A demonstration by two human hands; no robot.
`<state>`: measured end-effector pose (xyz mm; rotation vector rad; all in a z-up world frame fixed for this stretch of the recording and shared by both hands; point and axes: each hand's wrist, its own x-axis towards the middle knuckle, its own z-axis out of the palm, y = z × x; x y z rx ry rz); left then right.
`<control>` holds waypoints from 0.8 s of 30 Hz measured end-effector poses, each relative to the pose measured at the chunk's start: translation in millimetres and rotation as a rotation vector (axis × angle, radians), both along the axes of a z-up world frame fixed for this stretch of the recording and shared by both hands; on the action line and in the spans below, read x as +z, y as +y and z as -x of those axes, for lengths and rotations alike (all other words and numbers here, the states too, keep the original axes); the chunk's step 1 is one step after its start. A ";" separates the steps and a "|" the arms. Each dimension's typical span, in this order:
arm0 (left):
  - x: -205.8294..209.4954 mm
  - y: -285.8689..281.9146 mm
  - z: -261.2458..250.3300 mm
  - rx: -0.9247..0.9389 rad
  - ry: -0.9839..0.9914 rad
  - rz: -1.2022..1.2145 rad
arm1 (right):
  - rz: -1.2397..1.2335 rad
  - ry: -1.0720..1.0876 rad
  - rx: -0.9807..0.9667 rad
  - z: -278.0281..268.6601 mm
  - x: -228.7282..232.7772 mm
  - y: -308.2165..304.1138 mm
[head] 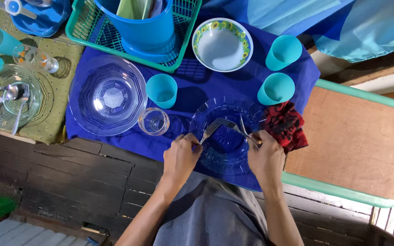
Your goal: The person wipes a glass plate with a red cloth, arranges forks and spoons onto plates, moves teal cups into position, and places a bowl on the table. They then gather dishes and place them into a green basket.
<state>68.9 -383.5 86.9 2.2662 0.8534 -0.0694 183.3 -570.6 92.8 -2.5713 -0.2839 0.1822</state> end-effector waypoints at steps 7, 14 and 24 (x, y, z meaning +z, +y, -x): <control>4.4 -0.4 2.2 0.036 -0.085 0.043 | -0.021 0.064 -0.047 14.3 -18.9 3.4; 2.0 -0.4 5.5 0.057 -0.146 0.065 | -0.028 0.038 -0.041 17.8 -33.2 1.1; -5.6 -1.5 8.2 -0.002 -0.280 0.081 | -0.048 0.055 -0.034 18.8 -29.8 2.7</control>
